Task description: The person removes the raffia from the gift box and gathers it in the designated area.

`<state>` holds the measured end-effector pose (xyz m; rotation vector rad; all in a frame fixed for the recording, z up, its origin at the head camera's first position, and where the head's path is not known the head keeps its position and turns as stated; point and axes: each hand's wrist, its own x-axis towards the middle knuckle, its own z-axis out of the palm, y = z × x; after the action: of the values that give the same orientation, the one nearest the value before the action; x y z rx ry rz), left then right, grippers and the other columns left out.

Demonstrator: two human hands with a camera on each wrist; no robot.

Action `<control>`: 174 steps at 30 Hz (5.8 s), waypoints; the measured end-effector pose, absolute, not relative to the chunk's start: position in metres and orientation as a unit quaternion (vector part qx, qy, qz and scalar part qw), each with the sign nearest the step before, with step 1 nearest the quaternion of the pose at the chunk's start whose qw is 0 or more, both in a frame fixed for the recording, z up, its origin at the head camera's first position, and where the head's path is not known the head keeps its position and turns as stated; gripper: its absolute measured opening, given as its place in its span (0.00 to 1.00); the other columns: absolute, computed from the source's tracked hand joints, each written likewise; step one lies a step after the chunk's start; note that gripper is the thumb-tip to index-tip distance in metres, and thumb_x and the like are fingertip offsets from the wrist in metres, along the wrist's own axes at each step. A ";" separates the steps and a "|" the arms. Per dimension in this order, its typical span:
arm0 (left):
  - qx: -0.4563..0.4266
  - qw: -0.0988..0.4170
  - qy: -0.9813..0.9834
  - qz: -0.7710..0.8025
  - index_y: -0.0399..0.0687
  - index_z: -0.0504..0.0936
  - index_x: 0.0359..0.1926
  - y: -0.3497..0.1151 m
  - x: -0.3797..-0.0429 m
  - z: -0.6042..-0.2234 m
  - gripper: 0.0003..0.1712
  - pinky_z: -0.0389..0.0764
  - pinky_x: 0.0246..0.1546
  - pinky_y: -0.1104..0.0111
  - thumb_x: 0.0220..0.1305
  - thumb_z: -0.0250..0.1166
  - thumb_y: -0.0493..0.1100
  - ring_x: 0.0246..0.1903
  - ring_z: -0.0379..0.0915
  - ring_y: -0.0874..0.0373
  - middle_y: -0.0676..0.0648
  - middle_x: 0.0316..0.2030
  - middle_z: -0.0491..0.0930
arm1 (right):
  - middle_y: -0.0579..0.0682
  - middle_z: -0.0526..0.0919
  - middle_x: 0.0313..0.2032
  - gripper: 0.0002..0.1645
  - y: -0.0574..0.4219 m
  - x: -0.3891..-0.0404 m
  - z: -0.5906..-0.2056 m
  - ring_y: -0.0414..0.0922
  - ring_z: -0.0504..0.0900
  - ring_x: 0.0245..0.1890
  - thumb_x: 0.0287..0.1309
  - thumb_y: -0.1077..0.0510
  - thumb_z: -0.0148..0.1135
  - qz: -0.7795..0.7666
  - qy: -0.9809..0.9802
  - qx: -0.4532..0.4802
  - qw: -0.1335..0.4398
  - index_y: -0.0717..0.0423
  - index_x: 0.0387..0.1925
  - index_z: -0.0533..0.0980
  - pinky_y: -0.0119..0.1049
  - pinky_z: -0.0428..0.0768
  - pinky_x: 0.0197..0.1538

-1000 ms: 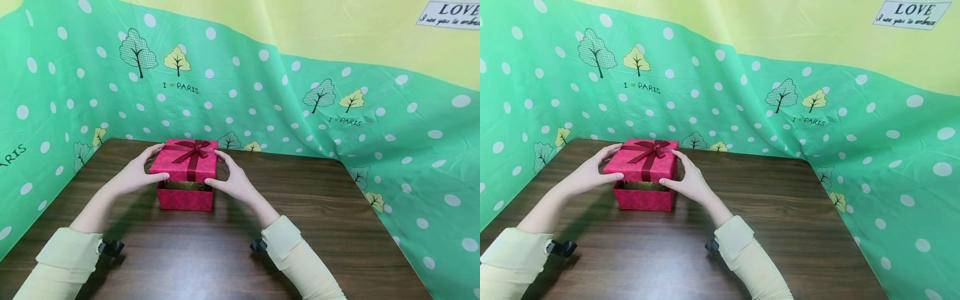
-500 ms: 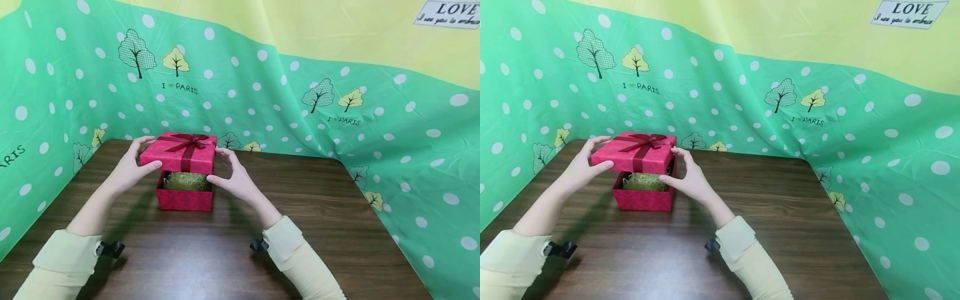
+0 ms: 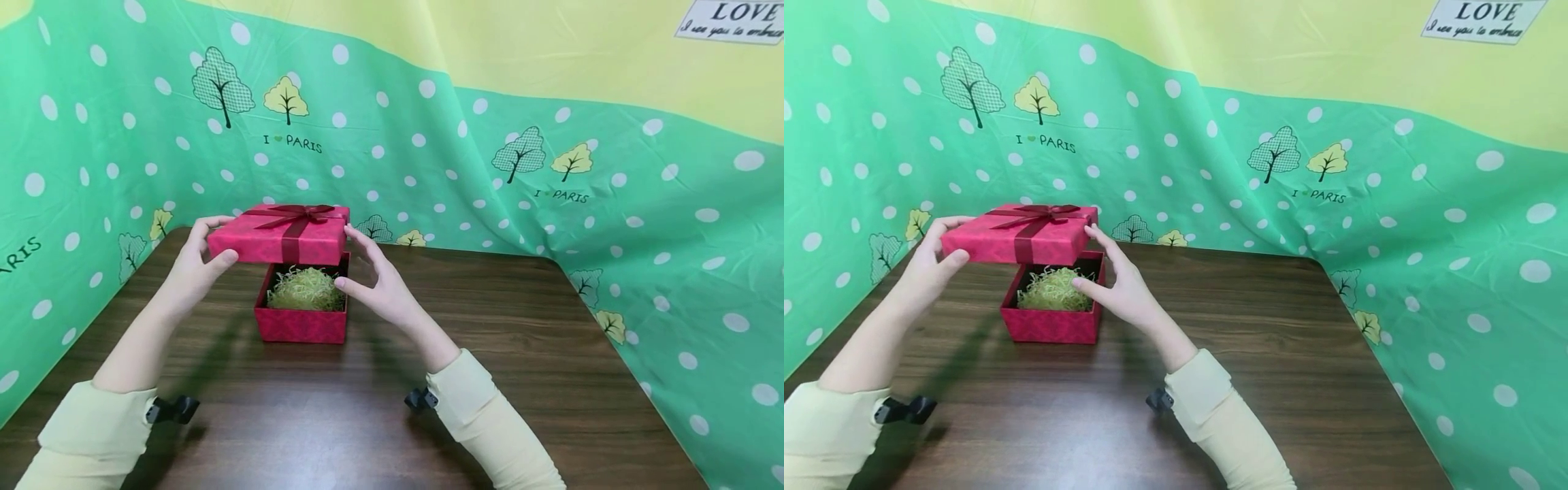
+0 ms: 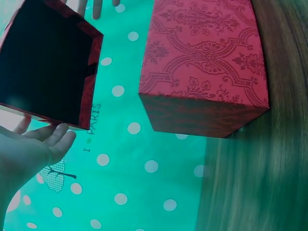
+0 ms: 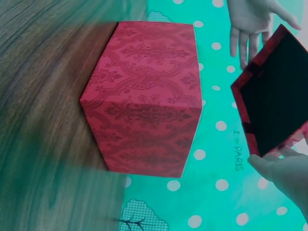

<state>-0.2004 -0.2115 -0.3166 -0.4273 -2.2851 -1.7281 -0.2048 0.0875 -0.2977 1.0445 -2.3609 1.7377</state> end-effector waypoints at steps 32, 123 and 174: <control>-0.147 0.219 -0.840 -0.475 0.62 0.59 0.71 -0.251 -0.186 -0.309 0.37 0.71 0.40 0.88 0.65 0.58 0.34 0.46 0.70 0.73 0.61 0.56 0.64 | 0.58 0.59 0.66 0.43 0.043 -0.205 -0.296 0.61 0.70 0.60 0.57 0.74 0.53 0.631 -0.702 0.330 -0.018 0.55 0.72 0.52 0.43 0.75 0.57; -0.051 -0.065 -0.919 -0.385 0.65 0.32 0.74 -0.378 -0.156 -0.376 0.52 0.81 0.28 0.64 0.64 0.59 0.39 0.31 0.75 0.67 0.23 0.54 0.57 | 0.42 0.68 0.64 0.52 -0.055 -0.171 -0.378 0.19 0.79 0.30 0.52 0.49 0.69 0.355 -0.871 0.321 -0.111 0.45 0.73 0.51 0.14 0.71 0.44; -0.033 -0.178 -0.878 -0.442 0.54 0.32 0.74 -0.401 -0.172 -0.433 0.48 0.79 0.37 0.54 0.65 0.55 0.38 0.48 0.71 0.48 0.22 0.59 0.55 | 0.47 0.65 0.59 0.41 -0.069 -0.168 -0.428 0.49 0.81 0.41 0.51 0.77 0.58 0.765 -0.545 0.019 -0.342 0.43 0.63 0.68 0.57 0.78 0.49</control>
<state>-0.1718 -0.4008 -0.4327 -0.1187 -3.1234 -1.5734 -0.1675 -0.0687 -0.4278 0.0787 -2.2289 3.1256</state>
